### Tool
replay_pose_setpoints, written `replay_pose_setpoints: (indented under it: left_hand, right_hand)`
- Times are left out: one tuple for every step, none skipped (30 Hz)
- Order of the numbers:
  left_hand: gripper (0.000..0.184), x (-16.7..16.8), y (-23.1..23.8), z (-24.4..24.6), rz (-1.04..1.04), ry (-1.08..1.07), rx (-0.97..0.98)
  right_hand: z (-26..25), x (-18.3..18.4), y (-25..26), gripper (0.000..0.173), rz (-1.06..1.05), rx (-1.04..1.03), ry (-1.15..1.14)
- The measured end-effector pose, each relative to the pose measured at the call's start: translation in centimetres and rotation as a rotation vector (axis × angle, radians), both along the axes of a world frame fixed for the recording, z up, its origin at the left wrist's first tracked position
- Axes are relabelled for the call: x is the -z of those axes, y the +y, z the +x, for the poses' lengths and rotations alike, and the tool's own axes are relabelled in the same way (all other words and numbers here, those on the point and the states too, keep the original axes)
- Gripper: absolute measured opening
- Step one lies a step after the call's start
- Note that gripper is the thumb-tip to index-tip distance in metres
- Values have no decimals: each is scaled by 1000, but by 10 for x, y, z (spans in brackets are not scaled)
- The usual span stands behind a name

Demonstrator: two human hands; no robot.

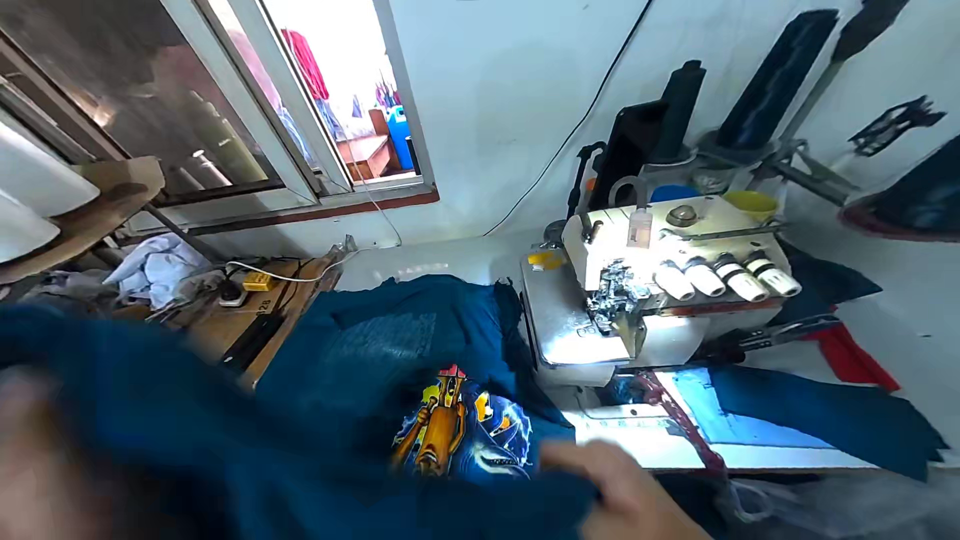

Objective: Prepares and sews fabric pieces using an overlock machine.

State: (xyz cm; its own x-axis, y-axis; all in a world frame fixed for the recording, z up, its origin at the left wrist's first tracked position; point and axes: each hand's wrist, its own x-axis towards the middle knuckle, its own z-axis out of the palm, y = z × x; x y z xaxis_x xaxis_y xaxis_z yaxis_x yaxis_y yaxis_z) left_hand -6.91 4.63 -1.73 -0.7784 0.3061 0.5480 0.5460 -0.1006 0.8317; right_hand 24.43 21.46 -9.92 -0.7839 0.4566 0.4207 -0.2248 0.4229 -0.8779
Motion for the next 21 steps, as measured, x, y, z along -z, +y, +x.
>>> replay_pose_setpoints:
  left_hand:
    - [38,6,33,-7,-163,89,28]
    - [56,12,59,-14,-340,153,104]
    - [61,21,81,-21,-483,225,187]
    - [62,34,97,-29,-601,291,261]
    - [60,47,104,-31,-689,333,313]
    - [51,64,104,-31,-742,363,356]
    - [40,82,98,-29,-776,362,398]
    - [28,101,89,-26,-771,340,427]
    - [19,119,78,-23,-754,312,438]
    - [16,135,66,-19,-736,291,430]
    - [16,148,55,-15,-721,270,407]
    - [17,158,46,-10,-705,264,373]
    - [18,167,39,-6,-688,266,340]
    - [18,174,35,-3,-669,278,312]
    - [21,179,33,-1,-657,295,288]
    - [25,185,33,-1,-660,317,270]
    - [27,189,34,-2,-676,340,254]
    - [28,193,35,-4,-700,361,235]
    - [27,196,38,-7,-715,380,207]
    - [26,198,40,-10,-723,395,171]
    - [26,199,41,-14,-729,407,131]
  right_hand:
    - [-8,17,13,13,-25,216,-118]
    - [-13,36,26,16,-41,408,-266]
    - [-16,55,37,18,-10,570,-392]
    - [-16,72,43,21,87,714,-458]
    - [-13,86,46,26,208,824,-466]
    - [-9,97,46,30,314,888,-431]
    - [-6,106,43,31,405,919,-371]
    - [-4,111,39,29,463,906,-301]
    - [-4,113,33,24,480,845,-234]
    - [-6,114,27,19,475,750,-174]
    - [-11,117,23,17,461,645,-131]
    - [-17,121,21,17,446,557,-105]
    - [-25,125,19,18,449,505,-101]
    - [-32,128,19,19,474,497,-116]
    - [-38,131,19,19,496,512,-147]
    - [-42,133,19,19,504,534,-198]
    - [-45,134,19,18,498,556,-256]
    - [-47,134,19,18,481,568,-304]
    - [-47,134,19,18,465,575,-340]
    - [-47,135,19,16,459,583,-360]
    - [-46,136,20,13,461,591,-361]
